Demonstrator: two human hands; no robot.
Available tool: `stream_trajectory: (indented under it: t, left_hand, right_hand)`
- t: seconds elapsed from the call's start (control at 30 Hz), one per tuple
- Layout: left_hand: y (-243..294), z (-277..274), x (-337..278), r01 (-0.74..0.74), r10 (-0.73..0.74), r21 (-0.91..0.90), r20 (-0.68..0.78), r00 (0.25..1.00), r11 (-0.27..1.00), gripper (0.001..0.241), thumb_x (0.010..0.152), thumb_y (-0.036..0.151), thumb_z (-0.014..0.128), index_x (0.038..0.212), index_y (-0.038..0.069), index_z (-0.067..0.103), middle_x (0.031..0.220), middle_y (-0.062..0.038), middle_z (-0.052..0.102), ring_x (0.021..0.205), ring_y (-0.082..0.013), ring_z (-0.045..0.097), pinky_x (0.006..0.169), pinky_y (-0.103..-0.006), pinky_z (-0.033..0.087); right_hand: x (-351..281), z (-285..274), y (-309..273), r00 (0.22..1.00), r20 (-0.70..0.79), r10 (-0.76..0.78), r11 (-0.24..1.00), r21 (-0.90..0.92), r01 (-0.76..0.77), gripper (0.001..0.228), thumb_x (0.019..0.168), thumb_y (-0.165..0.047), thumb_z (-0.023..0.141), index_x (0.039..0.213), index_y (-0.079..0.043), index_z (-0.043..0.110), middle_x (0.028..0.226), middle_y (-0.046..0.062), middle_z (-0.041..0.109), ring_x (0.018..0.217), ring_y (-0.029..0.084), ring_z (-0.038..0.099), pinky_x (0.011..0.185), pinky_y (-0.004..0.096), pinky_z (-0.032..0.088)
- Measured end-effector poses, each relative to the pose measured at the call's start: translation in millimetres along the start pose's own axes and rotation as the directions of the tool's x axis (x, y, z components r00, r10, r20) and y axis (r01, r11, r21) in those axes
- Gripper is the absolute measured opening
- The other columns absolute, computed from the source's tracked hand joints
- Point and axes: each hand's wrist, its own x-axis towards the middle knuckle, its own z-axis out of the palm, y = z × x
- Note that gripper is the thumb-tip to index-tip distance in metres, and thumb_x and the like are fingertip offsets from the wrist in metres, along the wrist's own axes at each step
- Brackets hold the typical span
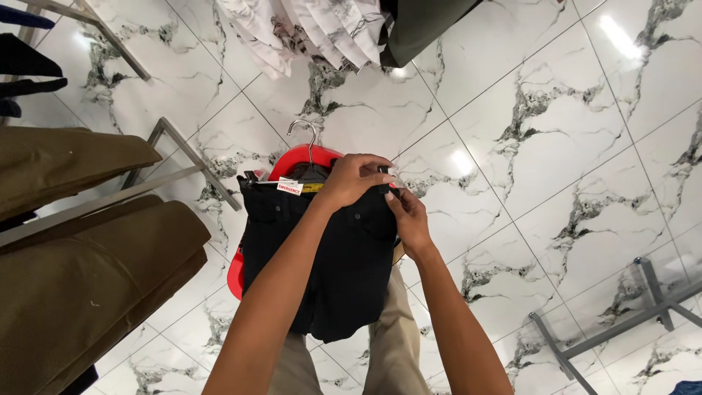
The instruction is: The person takes various items of clothing from a shopping basket and hangs them onto clothing racks using hangers.
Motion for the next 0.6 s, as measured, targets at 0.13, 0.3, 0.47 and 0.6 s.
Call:
stream_trajectory:
  t: [0.13, 0.3, 0.47, 0.6]
  left_hand:
    - [8.7, 0.3, -2.1, -0.009, 0.009, 0.000, -0.023, 1.000, 1.000, 0.037, 0.090, 0.035, 0.083, 0.121, 0.016, 0.077, 0.102, -0.016, 0.073, 0.103, -0.0316, 0.071, 0.090, -0.0463, 0.058]
    - [10.5, 1.0, -4.0, 0.011, -0.012, -0.048, -0.022, 1.000, 0.999, 0.036, 0.089, 0.035, 0.085, 0.117, 0.013, 0.079, 0.098, -0.017, 0.071, 0.101, -0.0292, 0.069, 0.090, -0.0466, 0.058]
    - [20.7, -1.0, -6.4, 0.027, -0.027, -0.049, 0.015, 1.000, 0.998, 0.036, 0.089, 0.033, 0.085, 0.117, 0.012, 0.078, 0.100, -0.018, 0.071, 0.102, -0.0292, 0.067, 0.091, -0.0482, 0.057]
    - [24.5, -2.6, -2.8, 0.090, -0.089, -0.055, 0.025, 0.996, 0.994, 0.035, 0.083, 0.033, 0.089, 0.112, 0.015, 0.081, 0.096, -0.011, 0.072, 0.092, -0.0192, 0.066, 0.085, -0.0399, 0.058]
  right_hand:
    - [-8.4, -4.3, -11.2, 0.999, 0.034, -0.005, 1.000, 0.017, 0.005, 0.023, 0.106, -0.026, 0.066, 0.094, -0.007, 0.069, 0.080, 0.007, 0.066, 0.081, 0.017, 0.061, 0.076, 0.035, 0.051]
    - [-3.3, -10.3, 12.5, 1.000, -0.007, -0.018, 0.999, 0.037, 0.019, 0.020, 0.102, -0.024, 0.072, 0.088, -0.010, 0.069, 0.074, -0.001, 0.061, 0.076, 0.011, 0.059, 0.069, 0.025, 0.049]
    - [-4.8, -8.6, 10.9, 0.999, -0.026, -0.028, 0.996, 0.079, 0.030, 0.026, 0.103, -0.027, 0.071, 0.083, -0.011, 0.067, 0.070, -0.001, 0.058, 0.072, 0.010, 0.056, 0.069, 0.026, 0.046]
    - [-5.4, -7.9, 8.9, 0.998, -0.044, -0.034, 0.995, 0.094, 0.038, 0.025, 0.102, -0.026, 0.072, 0.081, -0.012, 0.067, 0.066, -0.004, 0.056, 0.069, 0.008, 0.056, 0.066, 0.022, 0.044]
